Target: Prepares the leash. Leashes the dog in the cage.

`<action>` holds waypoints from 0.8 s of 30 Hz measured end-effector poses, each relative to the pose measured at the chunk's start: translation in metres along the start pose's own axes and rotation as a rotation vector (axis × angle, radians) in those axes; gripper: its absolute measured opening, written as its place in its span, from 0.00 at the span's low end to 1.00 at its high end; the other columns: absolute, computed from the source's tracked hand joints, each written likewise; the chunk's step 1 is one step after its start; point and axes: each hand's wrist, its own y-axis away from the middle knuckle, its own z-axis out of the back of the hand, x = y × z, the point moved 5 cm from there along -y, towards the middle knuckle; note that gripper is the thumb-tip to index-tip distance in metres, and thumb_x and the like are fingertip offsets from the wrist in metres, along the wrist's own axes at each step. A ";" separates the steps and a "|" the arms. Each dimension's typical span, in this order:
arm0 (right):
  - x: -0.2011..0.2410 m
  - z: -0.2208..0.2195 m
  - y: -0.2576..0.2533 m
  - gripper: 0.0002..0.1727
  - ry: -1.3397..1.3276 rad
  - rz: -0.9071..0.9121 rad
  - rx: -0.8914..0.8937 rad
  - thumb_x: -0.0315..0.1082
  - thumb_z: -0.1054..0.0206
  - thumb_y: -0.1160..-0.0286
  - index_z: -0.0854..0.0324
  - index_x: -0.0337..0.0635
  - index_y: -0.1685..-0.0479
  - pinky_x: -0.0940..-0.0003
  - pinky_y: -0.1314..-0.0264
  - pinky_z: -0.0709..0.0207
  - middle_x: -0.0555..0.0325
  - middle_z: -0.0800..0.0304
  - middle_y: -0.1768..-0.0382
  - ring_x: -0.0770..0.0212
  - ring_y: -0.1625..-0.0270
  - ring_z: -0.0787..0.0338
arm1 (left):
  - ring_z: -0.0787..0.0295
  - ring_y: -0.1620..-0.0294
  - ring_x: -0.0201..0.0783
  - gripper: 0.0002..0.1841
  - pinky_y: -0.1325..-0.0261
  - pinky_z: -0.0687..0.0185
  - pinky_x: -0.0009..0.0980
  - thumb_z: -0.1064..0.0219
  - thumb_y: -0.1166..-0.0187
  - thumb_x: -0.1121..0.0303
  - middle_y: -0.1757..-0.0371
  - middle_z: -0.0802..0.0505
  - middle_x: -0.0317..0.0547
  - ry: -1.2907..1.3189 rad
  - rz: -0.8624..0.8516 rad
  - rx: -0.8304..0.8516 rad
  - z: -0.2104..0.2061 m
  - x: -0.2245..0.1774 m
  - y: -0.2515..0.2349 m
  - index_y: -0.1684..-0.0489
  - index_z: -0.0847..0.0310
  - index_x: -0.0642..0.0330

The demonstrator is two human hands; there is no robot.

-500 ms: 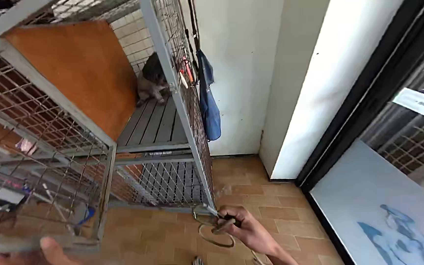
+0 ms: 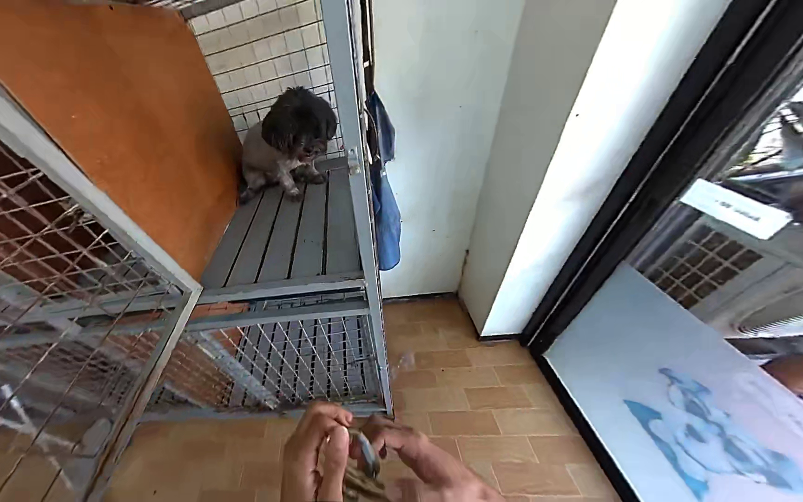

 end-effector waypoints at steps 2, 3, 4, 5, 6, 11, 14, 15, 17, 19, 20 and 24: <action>0.001 -0.001 -0.012 0.20 0.075 0.028 -0.034 0.50 0.33 0.17 0.14 0.39 0.50 0.58 0.25 0.26 0.50 0.13 0.40 0.58 0.30 0.19 | 0.14 0.66 0.28 0.21 0.57 0.13 0.27 0.51 0.06 0.52 0.70 0.14 0.37 0.139 -0.002 0.124 -0.001 0.004 -0.009 0.65 0.21 0.56; 0.004 -0.003 -0.020 0.19 0.148 0.038 -0.057 0.48 0.31 0.18 0.13 0.38 0.53 0.58 0.26 0.26 0.50 0.11 0.45 0.57 0.34 0.17 | 0.17 0.74 0.27 0.21 0.64 0.15 0.26 0.51 0.07 0.52 0.77 0.17 0.36 0.208 0.016 0.150 -0.003 0.006 -0.012 0.64 0.22 0.56; 0.008 -0.005 -0.028 0.18 0.210 0.052 -0.075 0.46 0.30 0.19 0.12 0.37 0.54 0.59 0.29 0.25 0.50 0.10 0.49 0.58 0.38 0.16 | 0.21 0.79 0.25 0.20 0.70 0.18 0.24 0.50 0.07 0.52 0.80 0.20 0.34 0.252 0.036 0.153 -0.003 0.008 -0.015 0.63 0.22 0.55; 0.011 -0.008 -0.036 0.17 0.256 0.071 -0.098 0.44 0.29 0.19 0.11 0.35 0.54 0.60 0.31 0.24 0.50 0.10 0.52 0.59 0.41 0.15 | 0.24 0.81 0.23 0.19 0.73 0.21 0.22 0.49 0.07 0.52 0.82 0.22 0.31 0.281 0.058 0.141 0.000 0.009 -0.020 0.63 0.22 0.53; 0.012 -0.011 -0.043 0.16 0.285 0.092 -0.133 0.42 0.28 0.19 0.12 0.34 0.56 0.61 0.34 0.23 0.50 0.10 0.55 0.59 0.44 0.14 | 0.27 0.82 0.21 0.17 0.74 0.24 0.20 0.48 0.08 0.52 0.82 0.23 0.29 0.312 0.083 0.121 0.004 0.009 -0.026 0.63 0.21 0.51; 0.006 -0.020 -0.062 0.12 0.495 0.123 -0.347 0.41 0.30 0.19 0.14 0.39 0.61 0.64 0.38 0.19 0.53 0.09 0.56 0.61 0.45 0.12 | 0.26 0.78 0.16 0.15 0.74 0.29 0.13 0.40 0.12 0.53 0.77 0.19 0.23 0.219 0.074 0.118 0.054 0.011 -0.062 0.67 0.18 0.48; -0.003 -0.020 -0.066 0.11 0.552 0.080 -0.312 0.39 0.29 0.20 0.15 0.39 0.57 0.70 0.43 0.14 0.53 0.09 0.57 0.66 0.49 0.10 | 0.31 0.85 0.16 0.16 0.83 0.37 0.14 0.30 0.19 0.52 0.83 0.19 0.26 -0.062 -0.043 0.240 0.097 0.015 -0.082 0.73 0.14 0.52; -0.007 -0.023 -0.068 0.11 0.515 0.049 -0.291 0.39 0.30 0.19 0.15 0.38 0.55 0.71 0.47 0.14 0.54 0.09 0.59 0.67 0.53 0.09 | 0.30 0.85 0.16 0.16 0.83 0.35 0.14 0.27 0.22 0.49 0.82 0.17 0.26 -0.078 -0.059 0.268 0.109 0.020 -0.087 0.70 0.13 0.52; -0.013 -0.029 -0.074 0.12 0.380 -0.007 -0.302 0.40 0.33 0.15 0.18 0.38 0.55 0.72 0.61 0.14 0.56 0.09 0.67 0.68 0.66 0.10 | 0.18 0.72 0.19 0.21 0.69 0.20 0.17 0.26 0.27 0.44 0.68 0.10 0.27 0.093 -0.037 0.242 0.121 0.039 -0.094 0.51 0.14 0.51; -0.014 -0.034 -0.082 0.11 0.252 -0.043 -0.407 0.40 0.37 0.12 0.21 0.40 0.52 0.70 0.68 0.12 0.58 0.07 0.71 0.66 0.72 0.08 | 0.08 0.51 0.36 0.37 0.49 0.10 0.32 0.31 0.28 0.36 0.47 0.06 0.41 0.412 0.068 0.136 0.110 0.067 -0.083 0.29 0.25 0.55; -0.014 -0.037 -0.087 0.10 0.228 -0.057 -0.474 0.39 0.38 0.12 0.21 0.41 0.51 0.69 0.70 0.11 0.58 0.07 0.71 0.65 0.73 0.07 | 0.09 0.41 0.44 0.43 0.41 0.10 0.40 0.35 0.27 0.32 0.38 0.08 0.48 0.528 0.143 0.102 0.096 0.078 -0.067 0.22 0.30 0.58; -0.015 -0.046 -0.109 0.08 0.311 -0.078 -0.572 0.36 0.34 0.16 0.17 0.40 0.50 0.69 0.78 0.13 0.60 0.09 0.73 0.67 0.79 0.11 | 0.08 0.44 0.29 0.23 0.40 0.12 0.28 0.52 0.06 0.55 0.43 0.05 0.37 0.460 0.227 -0.057 0.053 0.078 -0.012 0.35 0.18 0.64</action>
